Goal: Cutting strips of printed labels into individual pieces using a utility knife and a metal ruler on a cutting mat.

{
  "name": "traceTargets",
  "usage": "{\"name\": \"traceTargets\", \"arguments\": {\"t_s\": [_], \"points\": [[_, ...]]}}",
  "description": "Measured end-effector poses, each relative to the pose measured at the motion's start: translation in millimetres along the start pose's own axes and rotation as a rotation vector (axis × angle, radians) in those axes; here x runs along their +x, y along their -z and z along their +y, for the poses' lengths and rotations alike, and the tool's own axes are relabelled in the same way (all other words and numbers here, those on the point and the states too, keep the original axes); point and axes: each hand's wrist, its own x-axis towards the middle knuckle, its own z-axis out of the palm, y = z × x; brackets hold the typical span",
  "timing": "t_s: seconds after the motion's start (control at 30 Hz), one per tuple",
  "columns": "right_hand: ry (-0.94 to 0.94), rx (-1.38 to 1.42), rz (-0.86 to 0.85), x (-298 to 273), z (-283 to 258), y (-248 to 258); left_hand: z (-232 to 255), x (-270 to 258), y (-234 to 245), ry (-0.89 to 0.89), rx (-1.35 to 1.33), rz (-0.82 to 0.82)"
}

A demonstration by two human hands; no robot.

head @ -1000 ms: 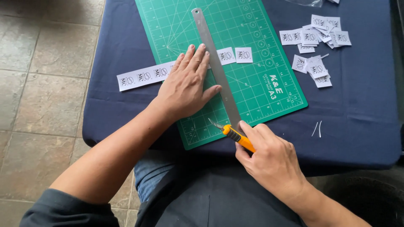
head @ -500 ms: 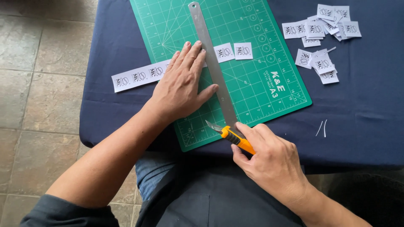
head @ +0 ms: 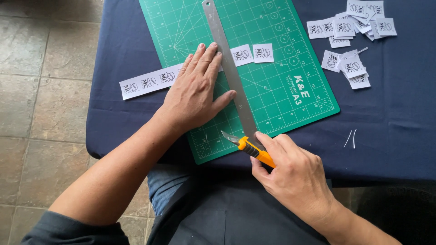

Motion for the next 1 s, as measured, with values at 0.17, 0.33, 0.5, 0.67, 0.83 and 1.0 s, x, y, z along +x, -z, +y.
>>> {"name": "traceTargets", "arguments": {"t_s": [0.17,0.33,0.5,0.67,0.83,1.0], "points": [[0.009,0.004,0.002,1,0,1,0,0,0,0.000,0.008,-0.001],[-0.007,0.016,-0.015,1,0,1,0,1,1,0.002,0.009,-0.015],[-0.010,0.014,-0.013,0,0,-1,0,1,1,0.008,0.018,-0.035],[-0.127,0.309,-0.152,22,13,14,0,3,1,0.003,0.028,-0.038],[-0.119,0.367,-0.089,69,22,12,3,6,4,-0.002,0.102,-0.085],[-0.066,0.174,-0.151,115,22,-8,2,7,-4,-0.026,0.233,-0.037]]}}
